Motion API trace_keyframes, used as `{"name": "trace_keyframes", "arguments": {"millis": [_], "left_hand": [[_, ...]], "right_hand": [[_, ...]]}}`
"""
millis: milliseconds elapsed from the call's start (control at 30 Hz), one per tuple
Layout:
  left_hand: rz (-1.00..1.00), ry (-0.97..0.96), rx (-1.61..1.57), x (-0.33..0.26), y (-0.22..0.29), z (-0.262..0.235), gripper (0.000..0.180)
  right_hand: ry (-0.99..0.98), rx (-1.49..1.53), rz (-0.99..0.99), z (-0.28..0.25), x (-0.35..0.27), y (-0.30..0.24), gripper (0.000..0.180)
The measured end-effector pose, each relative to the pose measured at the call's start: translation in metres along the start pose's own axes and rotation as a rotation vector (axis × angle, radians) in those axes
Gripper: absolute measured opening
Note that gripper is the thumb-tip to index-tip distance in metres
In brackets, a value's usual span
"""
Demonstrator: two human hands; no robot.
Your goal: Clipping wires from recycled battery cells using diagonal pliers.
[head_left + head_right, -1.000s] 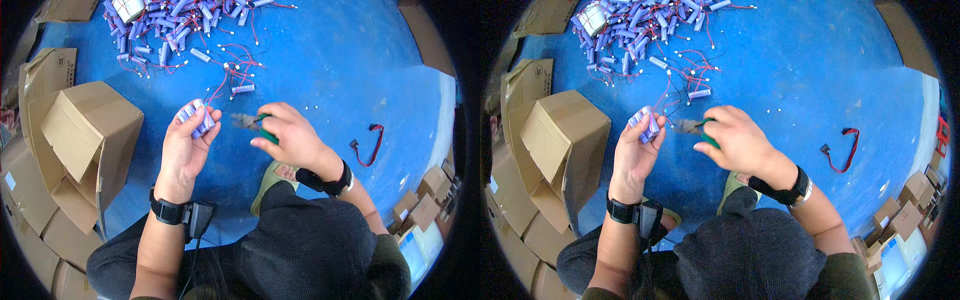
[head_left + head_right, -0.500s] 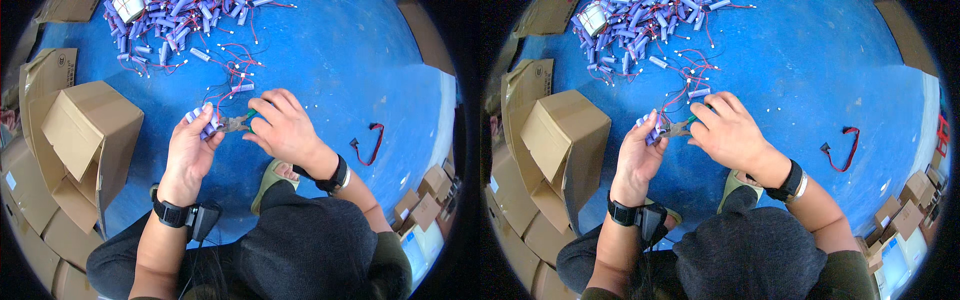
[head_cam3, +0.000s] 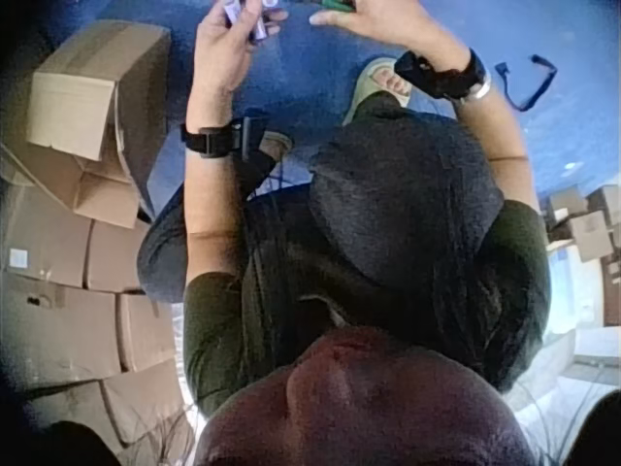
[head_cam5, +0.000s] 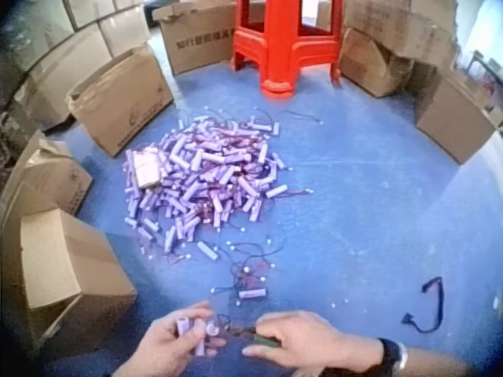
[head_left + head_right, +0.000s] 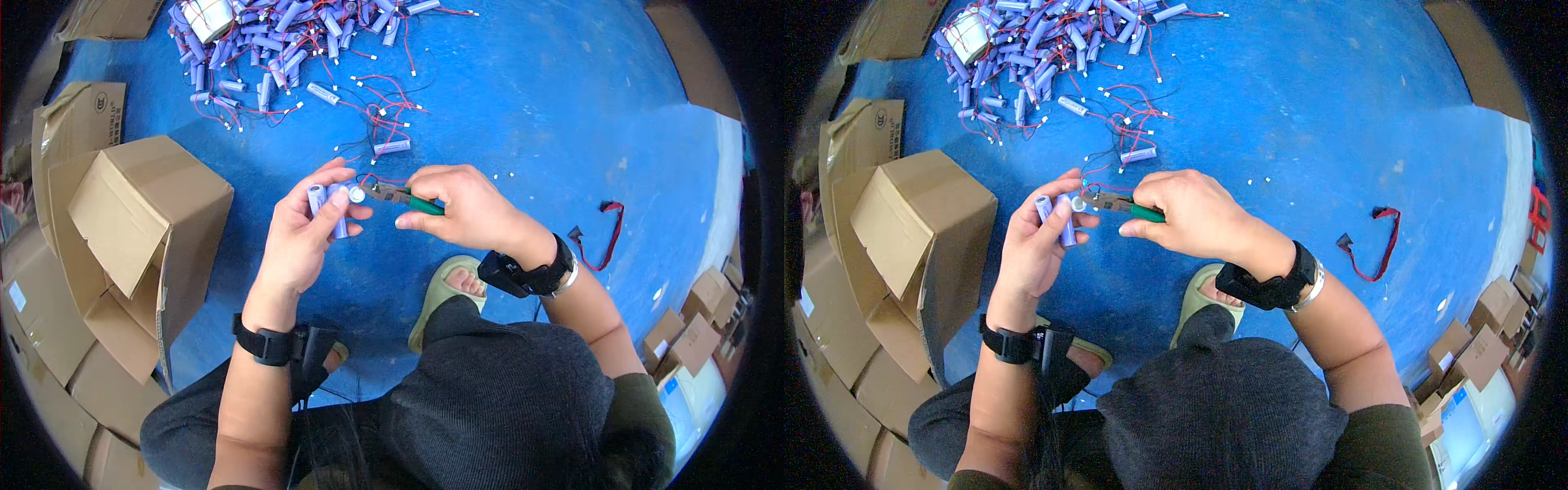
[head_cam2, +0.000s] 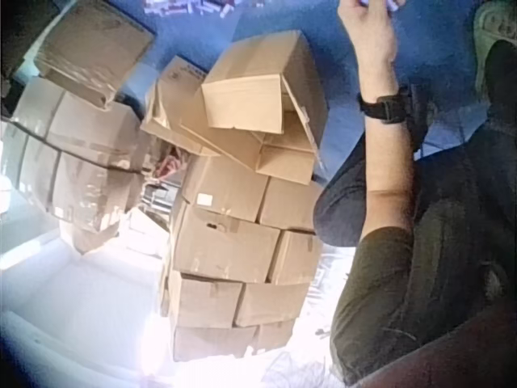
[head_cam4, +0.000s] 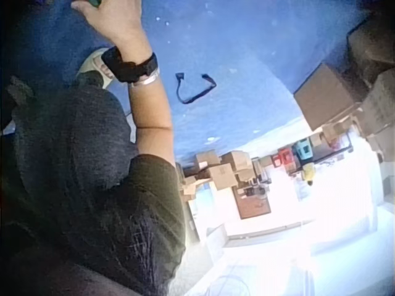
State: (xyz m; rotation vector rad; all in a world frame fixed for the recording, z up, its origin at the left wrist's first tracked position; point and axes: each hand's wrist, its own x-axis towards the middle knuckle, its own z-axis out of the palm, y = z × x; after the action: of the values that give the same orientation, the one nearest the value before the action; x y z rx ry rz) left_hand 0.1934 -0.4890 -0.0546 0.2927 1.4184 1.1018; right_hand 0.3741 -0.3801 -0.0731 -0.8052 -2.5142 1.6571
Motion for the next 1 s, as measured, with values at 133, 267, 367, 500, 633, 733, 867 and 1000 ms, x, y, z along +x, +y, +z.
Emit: {"name": "trace_keyframes", "arguments": {"millis": [133,267,367,500,633,733,867,1000], "left_hand": [[0.031,-0.148,0.212,0.002,-0.002,-0.008,0.026],[0.198,-0.057,0.491,0.001,0.000,0.003,0.022],[0.378,-0.028,0.728,0.002,0.001,0.001,0.020],[0.534,0.055,1.050,0.003,0.003,0.002,0.018],[0.289,0.154,1.033,0.003,-0.002,0.001,0.019],[0.148,0.143,1.090,0.006,0.006,0.006,0.022],[-0.317,0.155,0.852,0.015,-0.006,-0.009,0.027],[-0.087,0.240,0.396,0.000,0.019,-0.028,0.022]], "right_hand": [[-0.023,0.044,0.045,0.001,-0.002,-0.001,0.033],[0.091,-0.023,-0.115,0.008,-0.002,0.006,0.027],[0.180,-0.220,-0.203,0.006,-0.001,0.005,0.023],[0.220,-0.384,-0.164,0.012,0.001,0.003,0.018],[0.376,-0.757,-0.189,0.026,0.001,0.007,0.006],[0.433,-0.876,-0.206,0.032,0.001,0.008,0.004],[0.593,-0.907,-0.182,0.021,0.008,-0.001,0.009],[0.747,-0.661,0.063,-0.020,0.013,0.009,0.014]]}}
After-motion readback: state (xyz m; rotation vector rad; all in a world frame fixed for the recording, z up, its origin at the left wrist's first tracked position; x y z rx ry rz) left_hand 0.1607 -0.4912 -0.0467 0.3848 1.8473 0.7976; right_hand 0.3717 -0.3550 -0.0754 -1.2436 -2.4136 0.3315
